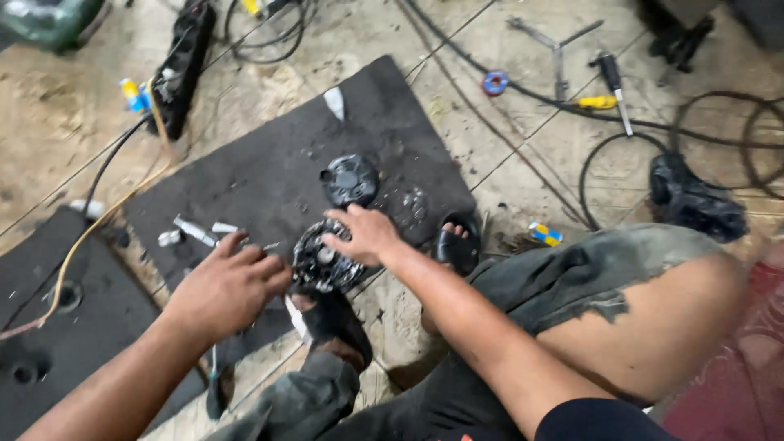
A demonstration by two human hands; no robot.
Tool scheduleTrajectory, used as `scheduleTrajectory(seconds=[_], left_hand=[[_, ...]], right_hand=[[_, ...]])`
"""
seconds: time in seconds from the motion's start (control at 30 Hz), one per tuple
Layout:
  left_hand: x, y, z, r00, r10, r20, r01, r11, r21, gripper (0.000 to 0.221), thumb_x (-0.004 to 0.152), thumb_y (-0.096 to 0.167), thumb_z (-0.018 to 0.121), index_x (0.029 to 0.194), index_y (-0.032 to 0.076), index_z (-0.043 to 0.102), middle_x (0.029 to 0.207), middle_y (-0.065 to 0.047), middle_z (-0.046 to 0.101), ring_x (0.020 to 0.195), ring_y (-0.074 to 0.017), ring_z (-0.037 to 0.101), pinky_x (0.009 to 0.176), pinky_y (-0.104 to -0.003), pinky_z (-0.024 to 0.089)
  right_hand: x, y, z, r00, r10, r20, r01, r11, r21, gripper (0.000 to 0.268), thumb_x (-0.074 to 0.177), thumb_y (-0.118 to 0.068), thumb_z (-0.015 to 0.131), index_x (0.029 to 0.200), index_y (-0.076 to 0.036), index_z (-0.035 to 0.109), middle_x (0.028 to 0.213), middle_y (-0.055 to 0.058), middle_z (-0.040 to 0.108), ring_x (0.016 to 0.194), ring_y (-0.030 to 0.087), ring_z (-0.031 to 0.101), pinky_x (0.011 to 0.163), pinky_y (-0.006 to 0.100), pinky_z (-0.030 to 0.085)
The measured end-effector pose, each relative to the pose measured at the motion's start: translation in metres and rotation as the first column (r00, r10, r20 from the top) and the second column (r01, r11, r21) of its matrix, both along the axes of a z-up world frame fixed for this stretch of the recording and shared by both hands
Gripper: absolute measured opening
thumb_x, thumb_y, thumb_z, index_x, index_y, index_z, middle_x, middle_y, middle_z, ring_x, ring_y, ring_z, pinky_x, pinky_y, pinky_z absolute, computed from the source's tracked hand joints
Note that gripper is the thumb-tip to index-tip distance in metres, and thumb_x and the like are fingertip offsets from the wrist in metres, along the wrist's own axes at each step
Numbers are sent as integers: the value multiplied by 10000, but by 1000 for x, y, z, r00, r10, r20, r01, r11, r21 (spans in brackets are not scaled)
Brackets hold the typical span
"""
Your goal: Assembling the various components of a vehicle alternator using hand tools.
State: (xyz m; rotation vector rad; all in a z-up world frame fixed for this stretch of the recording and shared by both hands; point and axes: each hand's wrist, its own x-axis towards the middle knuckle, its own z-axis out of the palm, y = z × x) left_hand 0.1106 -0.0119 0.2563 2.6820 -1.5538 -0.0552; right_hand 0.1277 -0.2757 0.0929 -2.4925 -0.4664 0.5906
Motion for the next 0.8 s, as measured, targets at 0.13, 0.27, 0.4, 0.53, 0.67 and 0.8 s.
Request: scheduleTrajectory(seconds=[0.13, 0.27, 0.4, 0.53, 0.67, 0.8], left_hand=[[9, -22, 20, 985, -167, -38, 168, 985, 38, 277, 976, 422, 583, 903, 186, 710, 902, -12, 632, 951, -268, 617, 1128, -496, 372], [7, -35, 15, 977, -156, -147, 190, 949, 251, 245, 930, 348, 574, 1031, 146, 668, 999, -62, 661, 1037, -293, 609, 1116, -525, 328], [-1, -39, 15, 932, 265, -248, -137, 889, 436, 413, 910, 590, 608, 1067, 209, 638, 972, 4, 666, 959, -208, 643, 953, -418, 411], [-6, -36, 15, 967, 50, -250, 30, 952, 304, 371, 1006, 515, 510, 1017, 192, 689, 1054, -23, 676, 1007, -279, 569, 1036, -486, 354], [-15, -35, -13, 955, 266, -128, -228, 940, 254, 245, 911, 392, 496, 1000, 214, 639, 869, -32, 622, 843, -249, 593, 871, -428, 385], [-27, -44, -55, 887, 462, -10, -462, 887, -20, 167, 832, 358, 497, 835, 229, 604, 678, -44, 584, 669, -277, 585, 750, -429, 361]], right_hand=[[6, 4, 32, 995, -44, -89, 43, 999, -12, 654, 880, -622, 521, 1388, -218, 600, 1047, 149, 622, 884, 385, 667, 844, 507, 534], [6, 5, 38, 989, -59, -137, 61, 998, 8, 602, 877, -565, 593, 1342, -183, 591, 1105, 162, 635, 939, 406, 668, 874, 513, 532], [7, 6, 37, 987, -48, -155, 47, 999, -12, 626, 873, -575, 591, 1353, -173, 559, 1124, 145, 630, 970, 380, 668, 902, 509, 522], [7, 5, 41, 983, -35, -183, 29, 999, -37, 656, 884, -586, 573, 1377, -157, 529, 1166, 148, 623, 989, 381, 665, 934, 514, 511], [4, 0, 33, 977, -53, -207, 55, 999, 3, 587, 897, -602, 492, 1321, -197, 517, 1091, 131, 601, 965, 396, 682, 890, 517, 530], [-6, -2, 11, 976, -100, -193, 103, 995, 5, 596, 885, -690, 401, 1279, -254, 499, 1045, 121, 571, 961, 438, 690, 848, 532, 541]])
